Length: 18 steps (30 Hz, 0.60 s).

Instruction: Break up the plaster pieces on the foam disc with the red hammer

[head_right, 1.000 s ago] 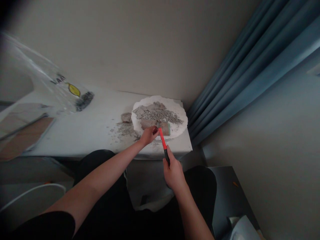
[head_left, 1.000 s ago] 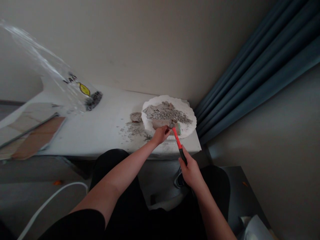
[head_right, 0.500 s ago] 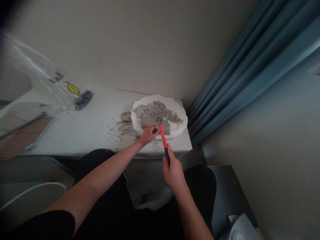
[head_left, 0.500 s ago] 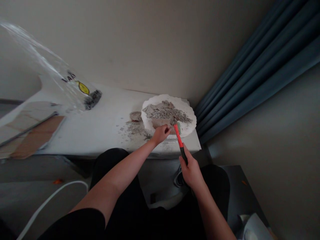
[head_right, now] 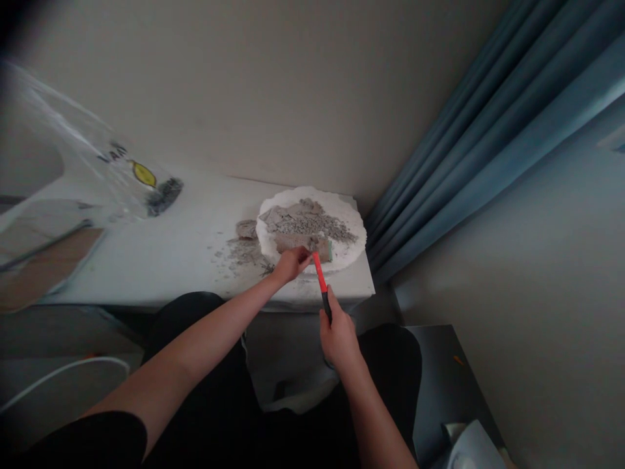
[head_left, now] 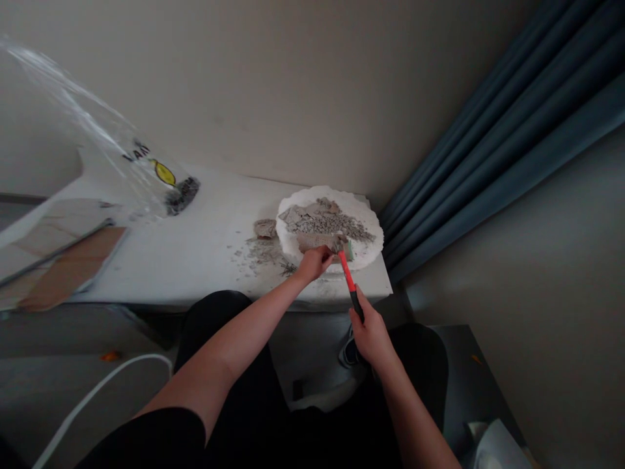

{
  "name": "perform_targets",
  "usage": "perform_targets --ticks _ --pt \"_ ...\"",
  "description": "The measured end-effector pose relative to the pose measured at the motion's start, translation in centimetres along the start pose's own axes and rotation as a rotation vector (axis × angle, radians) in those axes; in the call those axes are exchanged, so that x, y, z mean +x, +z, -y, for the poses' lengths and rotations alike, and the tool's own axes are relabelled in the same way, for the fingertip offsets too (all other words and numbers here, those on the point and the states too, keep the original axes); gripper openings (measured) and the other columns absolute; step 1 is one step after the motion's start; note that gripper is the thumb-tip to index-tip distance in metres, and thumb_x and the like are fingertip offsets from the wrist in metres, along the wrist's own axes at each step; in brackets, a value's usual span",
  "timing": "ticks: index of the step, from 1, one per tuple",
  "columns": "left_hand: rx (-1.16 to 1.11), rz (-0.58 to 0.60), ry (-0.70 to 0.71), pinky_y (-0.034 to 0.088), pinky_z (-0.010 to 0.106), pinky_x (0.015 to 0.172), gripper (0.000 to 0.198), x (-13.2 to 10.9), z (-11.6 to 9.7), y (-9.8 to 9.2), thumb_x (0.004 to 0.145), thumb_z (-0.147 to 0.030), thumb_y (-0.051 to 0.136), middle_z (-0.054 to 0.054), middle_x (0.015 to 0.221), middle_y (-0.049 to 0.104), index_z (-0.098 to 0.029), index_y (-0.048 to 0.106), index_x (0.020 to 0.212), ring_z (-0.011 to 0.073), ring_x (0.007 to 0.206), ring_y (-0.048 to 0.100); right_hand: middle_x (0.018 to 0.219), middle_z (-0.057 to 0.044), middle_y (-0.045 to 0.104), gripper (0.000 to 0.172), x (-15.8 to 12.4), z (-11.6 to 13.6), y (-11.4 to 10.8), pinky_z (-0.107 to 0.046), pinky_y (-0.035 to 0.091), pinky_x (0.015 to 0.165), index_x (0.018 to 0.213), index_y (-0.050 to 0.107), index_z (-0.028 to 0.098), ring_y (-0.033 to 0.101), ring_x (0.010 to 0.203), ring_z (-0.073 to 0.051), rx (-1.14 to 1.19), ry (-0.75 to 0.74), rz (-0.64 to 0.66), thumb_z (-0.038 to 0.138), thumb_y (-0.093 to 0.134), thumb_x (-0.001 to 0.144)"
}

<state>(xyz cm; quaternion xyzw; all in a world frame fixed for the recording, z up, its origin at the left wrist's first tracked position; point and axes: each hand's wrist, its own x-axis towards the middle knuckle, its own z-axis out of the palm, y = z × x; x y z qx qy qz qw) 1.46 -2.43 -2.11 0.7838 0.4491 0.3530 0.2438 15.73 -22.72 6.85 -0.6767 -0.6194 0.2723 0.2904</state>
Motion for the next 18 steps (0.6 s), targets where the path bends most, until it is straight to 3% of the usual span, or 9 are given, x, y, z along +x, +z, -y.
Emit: perform_targets --ticks 6,11,18 --pt "0.011 0.003 -0.006 0.046 0.026 0.068 0.012 0.0 -0.1 0.0 0.085 -0.027 0.058 0.005 0.076 0.070 -0.017 0.063 0.080 0.0159 0.070 0.064 0.135 -0.012 0.061 0.063 -0.3 0.5 -0.1 -0.045 0.045 0.103 0.156 0.027 0.022 0.060 0.122 -0.029 -0.002 -0.030 -0.011 0.026 0.042 0.096" --pt "-0.124 0.037 -0.014 0.047 0.026 0.065 0.015 0.2 0.0 -0.5 0.080 -0.031 0.063 0.004 0.077 0.068 -0.017 0.060 0.085 0.0154 0.069 0.063 0.123 -0.014 0.068 0.061 0.0 0.2 0.2 -0.043 0.047 0.100 0.154 0.033 0.018 0.062 0.118 -0.030 -0.041 0.008 0.010 0.025 0.044 0.094" --pt "-0.271 -0.040 -0.056 0.052 0.028 0.068 0.037 0.8 0.5 -1.0 0.071 -0.009 0.058 0.004 0.088 0.064 -0.016 0.052 0.106 0.0140 0.074 0.062 0.125 -0.013 0.067 0.062 0.0 0.2 0.1 -0.043 0.047 0.100 0.155 0.030 0.021 0.064 0.115 -0.029 -0.019 0.009 -0.011 0.027 0.044 0.095"
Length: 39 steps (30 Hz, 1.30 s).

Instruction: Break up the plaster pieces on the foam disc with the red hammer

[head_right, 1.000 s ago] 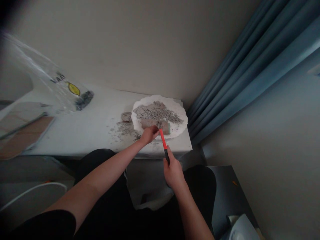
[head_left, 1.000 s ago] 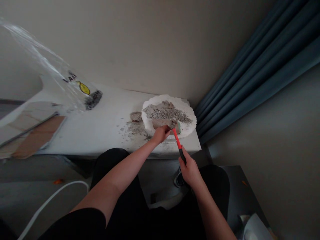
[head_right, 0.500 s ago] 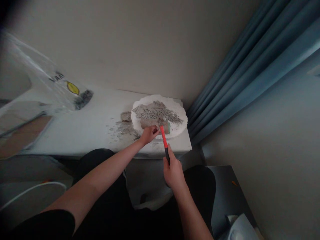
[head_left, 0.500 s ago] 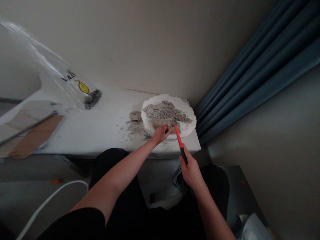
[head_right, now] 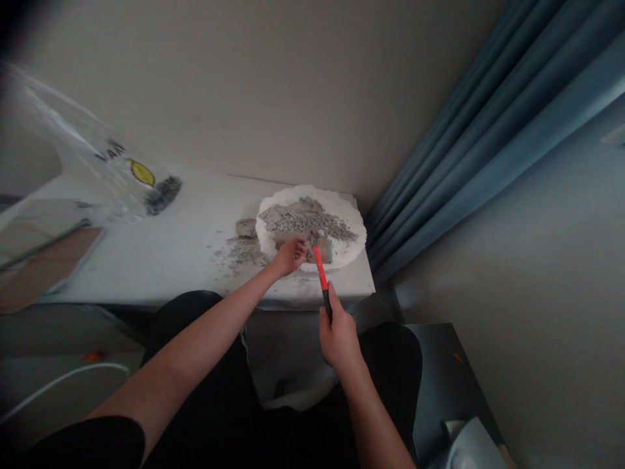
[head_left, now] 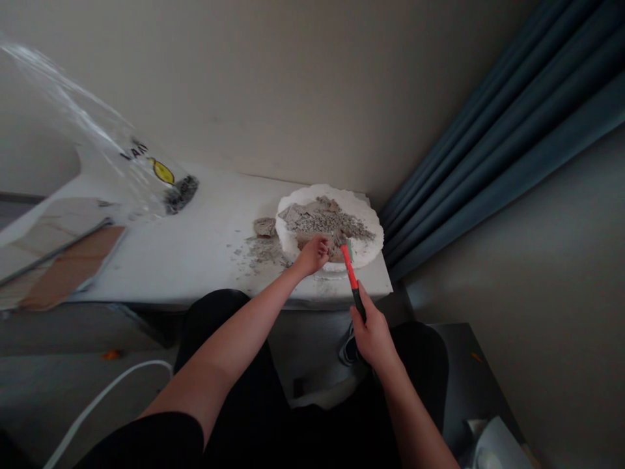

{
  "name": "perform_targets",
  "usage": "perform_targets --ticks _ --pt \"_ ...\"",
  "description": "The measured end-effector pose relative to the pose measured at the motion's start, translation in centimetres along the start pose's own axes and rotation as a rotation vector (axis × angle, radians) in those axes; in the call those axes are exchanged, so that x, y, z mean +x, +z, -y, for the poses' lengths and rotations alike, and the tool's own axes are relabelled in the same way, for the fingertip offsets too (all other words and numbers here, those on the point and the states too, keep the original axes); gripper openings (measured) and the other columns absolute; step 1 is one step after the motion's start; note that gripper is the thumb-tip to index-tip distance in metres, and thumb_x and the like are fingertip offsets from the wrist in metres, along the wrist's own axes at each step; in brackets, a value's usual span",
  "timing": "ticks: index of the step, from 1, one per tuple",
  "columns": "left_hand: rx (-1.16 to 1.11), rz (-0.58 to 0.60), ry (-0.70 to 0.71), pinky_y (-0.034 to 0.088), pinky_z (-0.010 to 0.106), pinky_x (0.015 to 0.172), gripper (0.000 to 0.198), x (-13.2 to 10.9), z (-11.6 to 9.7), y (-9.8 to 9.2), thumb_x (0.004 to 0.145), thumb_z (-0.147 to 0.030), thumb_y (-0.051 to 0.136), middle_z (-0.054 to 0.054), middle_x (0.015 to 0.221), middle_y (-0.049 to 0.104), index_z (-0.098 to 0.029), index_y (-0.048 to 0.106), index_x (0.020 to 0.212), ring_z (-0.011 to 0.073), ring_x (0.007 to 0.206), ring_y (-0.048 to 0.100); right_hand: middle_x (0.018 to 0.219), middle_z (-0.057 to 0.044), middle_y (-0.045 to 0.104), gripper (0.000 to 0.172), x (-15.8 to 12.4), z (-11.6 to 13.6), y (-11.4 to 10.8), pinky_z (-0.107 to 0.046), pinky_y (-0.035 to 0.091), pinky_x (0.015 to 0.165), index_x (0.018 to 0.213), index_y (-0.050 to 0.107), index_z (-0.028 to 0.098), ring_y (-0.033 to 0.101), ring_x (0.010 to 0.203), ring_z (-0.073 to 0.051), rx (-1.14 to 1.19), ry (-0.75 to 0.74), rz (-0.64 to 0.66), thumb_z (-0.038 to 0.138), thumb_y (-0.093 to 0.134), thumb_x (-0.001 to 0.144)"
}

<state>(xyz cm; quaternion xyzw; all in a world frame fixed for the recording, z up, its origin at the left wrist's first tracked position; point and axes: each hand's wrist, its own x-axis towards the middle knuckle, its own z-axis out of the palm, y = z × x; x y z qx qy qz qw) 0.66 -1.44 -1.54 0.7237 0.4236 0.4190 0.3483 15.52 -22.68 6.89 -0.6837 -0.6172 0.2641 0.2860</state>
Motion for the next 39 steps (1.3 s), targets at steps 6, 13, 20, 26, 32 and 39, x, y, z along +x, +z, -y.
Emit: perform_targets --ticks 6,13,20,26,32,39 --pt "-0.004 -0.095 0.001 0.052 0.029 0.074 0.037 0.4 -1.2 -1.6 0.071 -0.004 0.049 0.004 0.093 0.065 -0.018 0.054 0.105 0.0154 0.083 0.062 0.127 -0.015 0.066 0.062 0.5 -1.4 1.3 -0.043 0.047 0.099 0.154 0.034 0.017 0.063 0.117 -0.030 0.032 0.022 0.010 0.025 0.046 0.093" --pt "0.096 -0.178 -0.040 0.051 0.030 0.077 0.034 0.7 -1.1 -4.9 0.074 -0.008 0.050 0.004 0.095 0.067 -0.017 0.057 0.106 0.0150 0.079 0.062 0.115 -0.013 0.071 0.061 -0.2 -2.1 1.8 -0.041 0.047 0.100 0.152 0.038 0.017 0.065 0.114 -0.029 0.065 0.036 -0.007 0.027 0.047 0.092" --pt "0.285 -0.252 -0.190 0.050 0.029 0.075 0.034 0.0 -0.7 -8.3 0.077 -0.014 0.050 0.004 0.092 0.066 -0.018 0.056 0.109 0.0144 0.073 0.061 0.121 -0.013 0.069 0.062 -0.6 -3.1 2.5 -0.042 0.046 0.102 0.153 0.035 0.017 0.064 0.116 -0.028 0.111 0.020 -0.029 0.030 0.046 0.094" --pt "0.606 -0.043 -0.426 0.049 0.032 0.077 0.026 -1.8 0.9 -11.1 0.078 -0.025 0.055 0.007 0.092 0.070 -0.020 0.060 0.103 0.0216 0.084 0.065 0.132 -0.015 0.063 0.061 0.1 -4.0 3.0 -0.042 0.042 0.107 0.151 0.039 0.014 0.057 0.125 -0.028 0.147 0.001 -0.009 0.029 0.048 0.092" --pt "0.810 0.318 -0.444 0.051 0.036 0.079 0.009 -4.0 3.5 -9.8 0.069 -0.022 0.066 0.011 0.085 0.072 -0.020 0.067 0.078 0.0278 0.089 0.067 0.140 -0.014 0.057 0.061 0.5 -6.0 2.8 -0.043 0.039 0.110 0.148 0.043 0.014 0.052 0.131 -0.026 0.205 -0.014 -0.094 0.033 0.050 0.091" --pt "0.867 0.012 -0.522 0.051 0.042 0.081 0.028 -4.2 5.9 -9.7 0.086 -0.028 0.052 0.024 0.110 0.066 -0.010 0.067 0.101 0.0351 0.098 0.066 0.139 -0.014 0.058 0.061 0.7 -8.5 2.4 -0.046 0.040 0.109 0.145 0.047 0.011 0.053 0.130 -0.027 0.233 0.022 -0.188 0.036 0.051 0.089"
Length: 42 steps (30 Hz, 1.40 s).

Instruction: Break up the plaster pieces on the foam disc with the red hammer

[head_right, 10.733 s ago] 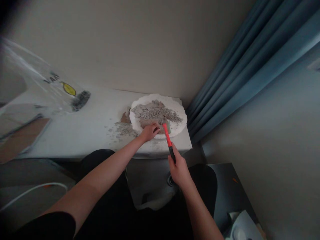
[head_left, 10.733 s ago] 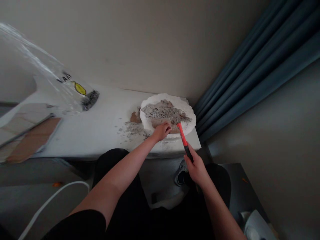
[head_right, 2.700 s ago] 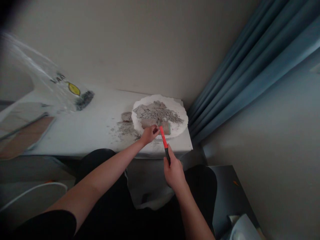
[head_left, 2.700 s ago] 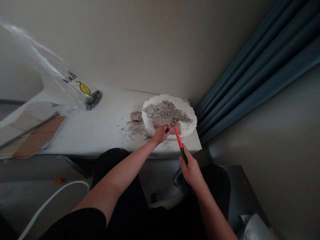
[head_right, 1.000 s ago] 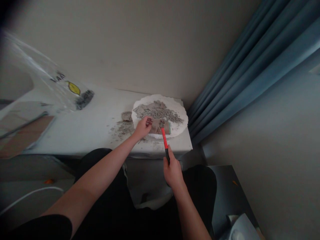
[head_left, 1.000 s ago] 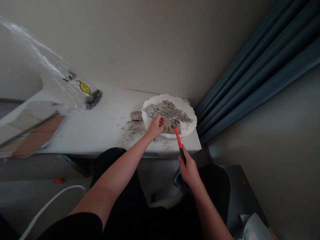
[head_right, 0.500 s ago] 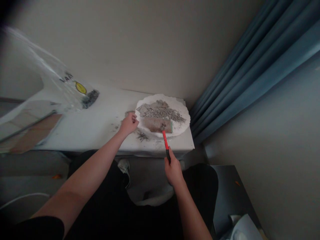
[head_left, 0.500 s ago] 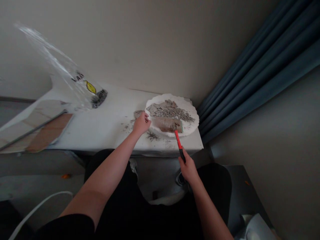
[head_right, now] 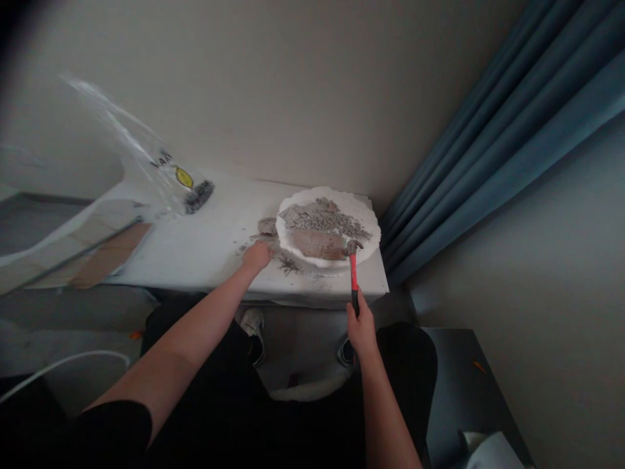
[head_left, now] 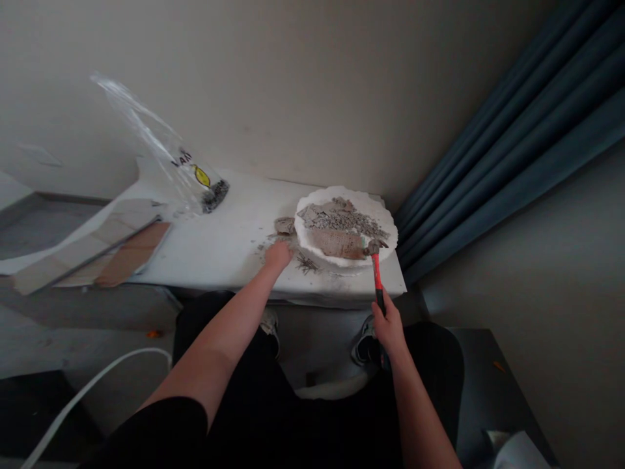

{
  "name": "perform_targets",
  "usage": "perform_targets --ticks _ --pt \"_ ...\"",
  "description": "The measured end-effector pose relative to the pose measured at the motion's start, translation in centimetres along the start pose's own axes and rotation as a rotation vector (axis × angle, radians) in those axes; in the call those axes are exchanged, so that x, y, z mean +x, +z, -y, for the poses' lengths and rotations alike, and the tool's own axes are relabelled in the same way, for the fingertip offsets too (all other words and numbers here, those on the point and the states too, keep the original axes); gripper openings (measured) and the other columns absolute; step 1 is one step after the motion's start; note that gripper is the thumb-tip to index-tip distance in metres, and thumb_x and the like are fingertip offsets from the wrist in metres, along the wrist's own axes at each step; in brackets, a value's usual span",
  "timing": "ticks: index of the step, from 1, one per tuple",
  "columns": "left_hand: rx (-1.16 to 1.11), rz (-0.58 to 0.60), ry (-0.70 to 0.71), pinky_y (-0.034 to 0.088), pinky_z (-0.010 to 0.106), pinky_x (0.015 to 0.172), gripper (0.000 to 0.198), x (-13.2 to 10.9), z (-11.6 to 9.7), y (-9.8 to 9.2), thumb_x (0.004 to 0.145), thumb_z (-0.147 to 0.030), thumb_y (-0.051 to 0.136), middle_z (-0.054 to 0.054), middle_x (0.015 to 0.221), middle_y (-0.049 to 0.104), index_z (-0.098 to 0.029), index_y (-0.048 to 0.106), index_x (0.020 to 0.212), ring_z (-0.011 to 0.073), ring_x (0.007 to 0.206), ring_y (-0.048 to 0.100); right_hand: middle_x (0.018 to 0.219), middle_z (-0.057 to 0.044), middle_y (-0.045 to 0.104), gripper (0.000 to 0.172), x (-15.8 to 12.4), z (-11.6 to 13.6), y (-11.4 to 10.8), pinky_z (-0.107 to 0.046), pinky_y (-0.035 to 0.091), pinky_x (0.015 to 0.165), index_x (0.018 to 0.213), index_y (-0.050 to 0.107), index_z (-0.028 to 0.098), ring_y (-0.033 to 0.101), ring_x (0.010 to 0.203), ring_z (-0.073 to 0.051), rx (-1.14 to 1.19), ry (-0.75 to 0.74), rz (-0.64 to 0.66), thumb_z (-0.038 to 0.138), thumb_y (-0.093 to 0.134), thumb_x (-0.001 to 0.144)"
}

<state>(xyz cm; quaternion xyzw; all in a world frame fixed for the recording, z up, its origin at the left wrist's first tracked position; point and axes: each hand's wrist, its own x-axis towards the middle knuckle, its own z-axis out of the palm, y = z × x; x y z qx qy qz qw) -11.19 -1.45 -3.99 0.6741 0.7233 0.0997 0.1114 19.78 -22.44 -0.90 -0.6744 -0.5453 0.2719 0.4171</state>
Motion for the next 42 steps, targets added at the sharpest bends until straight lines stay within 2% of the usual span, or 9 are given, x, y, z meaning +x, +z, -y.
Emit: perform_targets --ticks 6,11,14,18,23,28,32,35,42 --pt "-0.059 0.032 -0.048 0.051 0.040 0.083 0.022 0.9 0.3 1.1 0.082 -0.025 0.059 0.022 0.107 0.067 -0.012 0.069 0.095 0.0340 0.102 0.065 0.126 -0.014 0.066 0.062 0.1 -0.6 -0.1 -0.046 0.047 0.101 0.145 0.047 0.010 0.059 0.122 -0.029 0.002 0.047 -0.027 0.036 0.052 0.088" --pt "-0.114 0.000 -0.101 0.050 0.037 0.080 0.010 1.0 0.1 1.3 0.075 -0.018 0.061 0.017 0.090 0.069 -0.013 0.068 0.081 0.0326 0.099 0.065 0.134 -0.016 0.061 0.062 0.2 -0.7 0.0 -0.046 0.043 0.106 0.144 0.047 0.008 0.055 0.127 -0.028 -0.003 -0.002 -0.015 0.034 0.051 0.088" --pt "-0.164 -0.048 -0.140 0.048 0.035 0.075 0.009 1.1 -0.1 0.1 0.074 -0.022 0.065 0.013 0.075 0.067 -0.014 0.064 0.077 0.0306 0.092 0.065 0.137 -0.016 0.059 0.061 0.2 -0.6 0.1 -0.045 0.041 0.108 0.145 0.046 0.009 0.054 0.128 -0.027 -0.004 -0.023 -0.009 0.033 0.050 0.089" --pt "-0.240 -0.210 -0.138 0.047 0.035 0.073 0.022 1.1 -1.5 -3.0 0.080 -0.022 0.059 0.010 0.079 0.068 -0.013 0.061 0.100 0.0258 0.083 0.064 0.130 -0.015 0.063 0.062 0.2 -0.5 0.1 -0.045 0.044 0.104 0.145 0.046 0.010 0.059 0.122 -0.028 0.000 -0.004 -0.007 0.035 0.050 0.089" --pt "-0.570 -0.222 0.150 0.050 0.030 0.076 0.011 0.7 -5.5 -5.7 0.080 -0.021 0.058 0.006 0.083 0.072 -0.018 0.067 0.085 0.0180 0.077 0.064 0.132 -0.014 0.062 0.060 0.1 -0.5 0.2 -0.045 0.043 0.106 0.145 0.047 0.011 0.058 0.124 -0.027 0.003 -0.006 -0.005 0.035 0.049 0.090" --pt "-0.801 -0.018 0.350 0.053 0.030 0.074 0.024 0.1 -10.2 -3.9 0.073 -0.029 0.070 0.005 0.081 0.072 -0.016 0.070 0.093 0.0168 0.073 0.065 0.139 -0.014 0.058 0.059 0.0 -0.4 0.1 -0.041 0.040 0.110 0.145 0.046 0.010 0.053 0.130 -0.025 0.005 -0.013 0.005 0.035 0.048 0.091" --pt "-0.751 0.033 0.545 0.052 0.032 0.077 0.013 -0.2 -12.9 -2.2 0.080 -0.027 0.063 0.005 0.083 0.072 -0.017 0.072 0.084 0.0170 0.076 0.064 0.140 -0.015 0.057 0.060 0.0 -0.4 0.1 -0.042 0.039 0.110 0.145 0.046 0.009 0.052 0.131 -0.025 0.016 -0.008 0.003 0.035 0.048 0.091" --pt "-0.689 0.009 0.631 0.050 0.032 0.077 0.018 -0.2 -13.6 -1.5 0.084 -0.031 0.061 0.005 0.083 0.071 -0.018 0.071 0.079 0.0176 0.077 0.063 0.139 -0.014 0.057 0.059 -0.1 -0.3 0.0 -0.043 0.040 0.110 0.146 0.046 0.011 0.052 0.131 -0.025 0.011 -0.012 0.003 0.034 0.049 0.091" --pt "-0.667 0.078 0.580 0.048 0.030 0.073 0.015 0.1 -13.8 -0.7 0.083 -0.029 0.060 0.003 0.082 0.072 -0.018 0.070 0.086 0.0175 0.073 0.063 0.135 -0.014 0.061 0.061 -0.2 0.0 -0.1 -0.042 0.043 0.107 0.147 0.044 0.010 0.054 0.128 -0.025 0.000 0.023 0.010 0.033 0.050 0.091"
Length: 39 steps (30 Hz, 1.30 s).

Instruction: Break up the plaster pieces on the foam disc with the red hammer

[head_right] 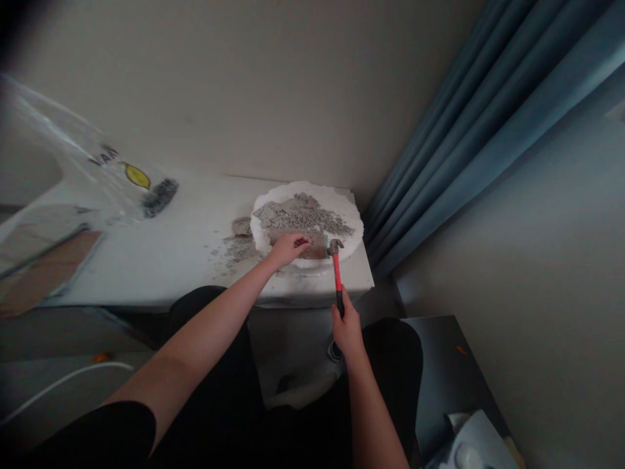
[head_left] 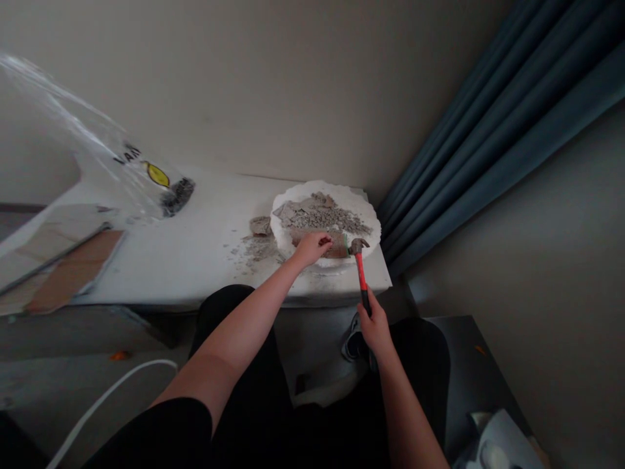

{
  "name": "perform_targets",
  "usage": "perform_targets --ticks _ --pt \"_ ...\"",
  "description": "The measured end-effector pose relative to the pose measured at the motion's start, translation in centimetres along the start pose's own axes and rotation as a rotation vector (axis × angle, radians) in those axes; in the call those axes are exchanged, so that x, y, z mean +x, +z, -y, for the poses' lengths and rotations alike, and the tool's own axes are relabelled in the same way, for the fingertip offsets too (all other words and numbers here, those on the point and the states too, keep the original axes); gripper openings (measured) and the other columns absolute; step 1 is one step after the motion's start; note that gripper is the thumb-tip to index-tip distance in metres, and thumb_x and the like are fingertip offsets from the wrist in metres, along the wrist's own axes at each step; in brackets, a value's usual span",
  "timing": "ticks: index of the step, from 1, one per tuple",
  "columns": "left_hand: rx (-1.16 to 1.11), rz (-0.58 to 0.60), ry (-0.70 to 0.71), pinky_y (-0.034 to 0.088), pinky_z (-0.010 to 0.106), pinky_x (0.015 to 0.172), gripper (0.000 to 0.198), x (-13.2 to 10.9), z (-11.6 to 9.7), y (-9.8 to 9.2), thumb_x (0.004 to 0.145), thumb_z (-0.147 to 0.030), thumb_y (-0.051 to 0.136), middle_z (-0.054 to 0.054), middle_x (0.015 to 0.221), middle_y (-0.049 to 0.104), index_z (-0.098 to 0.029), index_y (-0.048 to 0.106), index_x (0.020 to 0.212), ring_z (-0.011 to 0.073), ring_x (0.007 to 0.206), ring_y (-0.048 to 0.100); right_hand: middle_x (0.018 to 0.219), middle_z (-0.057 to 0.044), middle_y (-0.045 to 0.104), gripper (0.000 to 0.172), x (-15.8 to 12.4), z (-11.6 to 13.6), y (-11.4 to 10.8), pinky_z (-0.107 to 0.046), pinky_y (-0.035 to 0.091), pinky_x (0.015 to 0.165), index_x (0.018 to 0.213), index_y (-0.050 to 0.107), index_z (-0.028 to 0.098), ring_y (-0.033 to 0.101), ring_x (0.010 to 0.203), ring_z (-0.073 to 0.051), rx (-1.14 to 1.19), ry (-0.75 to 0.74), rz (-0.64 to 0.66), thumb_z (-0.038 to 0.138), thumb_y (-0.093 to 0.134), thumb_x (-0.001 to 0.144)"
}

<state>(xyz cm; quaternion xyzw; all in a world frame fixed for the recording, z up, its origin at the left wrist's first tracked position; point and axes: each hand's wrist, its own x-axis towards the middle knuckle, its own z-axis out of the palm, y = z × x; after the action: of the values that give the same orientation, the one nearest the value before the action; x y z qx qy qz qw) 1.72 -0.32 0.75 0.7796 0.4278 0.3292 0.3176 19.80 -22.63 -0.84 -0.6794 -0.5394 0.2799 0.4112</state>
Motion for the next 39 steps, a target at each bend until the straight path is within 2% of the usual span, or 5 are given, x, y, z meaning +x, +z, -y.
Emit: perform_targets --ticks 9,15,28,33,39 --pt "0.017 0.038 -0.023 0.047 0.029 0.070 0.013 -0.5 -0.1 0.1 0.084 -0.027 0.058 0.003 0.076 0.071 -0.019 0.069 0.080 0.0183 0.073 0.064 0.135 -0.013 0.061 0.061 -0.1 -0.2 0.1 -0.043 0.042 0.107 0.148 0.042 0.013 0.055 0.127 -0.025 0.004 0.004 0.006 0.035 0.050 0.091" --pt "0.010 -0.014 -0.059 0.049 0.030 0.070 0.013 -0.4 0.5 0.1 0.083 -0.028 0.060 0.004 0.081 0.072 -0.019 0.069 0.084 0.0189 0.075 0.065 0.136 -0.015 0.060 0.062 -0.1 0.1 0.0 -0.041 0.043 0.106 0.148 0.041 0.009 0.056 0.126 -0.026 -0.010 0.023 0.022 0.034 0.048 0.092" --pt "0.018 -0.010 -0.093 0.049 0.029 0.071 0.018 -0.5 0.2 0.1 0.085 -0.031 0.057 0.004 0.078 0.072 -0.017 0.068 0.084 0.0176 0.074 0.065 0.132 -0.012 0.064 0.061 -0.1 -1.3 0.3 -0.042 0.046 0.103 0.149 0.042 0.015 0.059 0.122 -0.027 -0.017 0.000 -0.015 0.032 0.050 0.091" --pt "-0.006 -0.009 -0.083 0.049 0.028 0.070 0.016 -0.4 0.4 0.2 0.084 -0.031 0.058 0.003 0.077 0.071 -0.017 0.068 0.084 0.0174 0.074 0.065 0.135 -0.013 0.061 0.061 -0.1 -1.2 0.2 -0.042 0.046 0.104 0.149 0.042 0.015 0.058 0.124 -0.027 -0.031 0.004 -0.007 0.032 0.050 0.091" --pt "0.006 0.025 -0.058 0.048 0.028 0.068 0.016 -0.5 0.6 0.5 0.085 -0.031 0.058 0.003 0.075 0.071 -0.018 0.067 0.082 0.0168 0.071 0.065 0.129 -0.014 0.065 0.062 -0.1 -0.9 0.1 -0.042 0.046 0.103 0.150 0.040 0.013 0.062 0.118 -0.027 -0.037 0.014 0.012 0.033 0.049 0.092"
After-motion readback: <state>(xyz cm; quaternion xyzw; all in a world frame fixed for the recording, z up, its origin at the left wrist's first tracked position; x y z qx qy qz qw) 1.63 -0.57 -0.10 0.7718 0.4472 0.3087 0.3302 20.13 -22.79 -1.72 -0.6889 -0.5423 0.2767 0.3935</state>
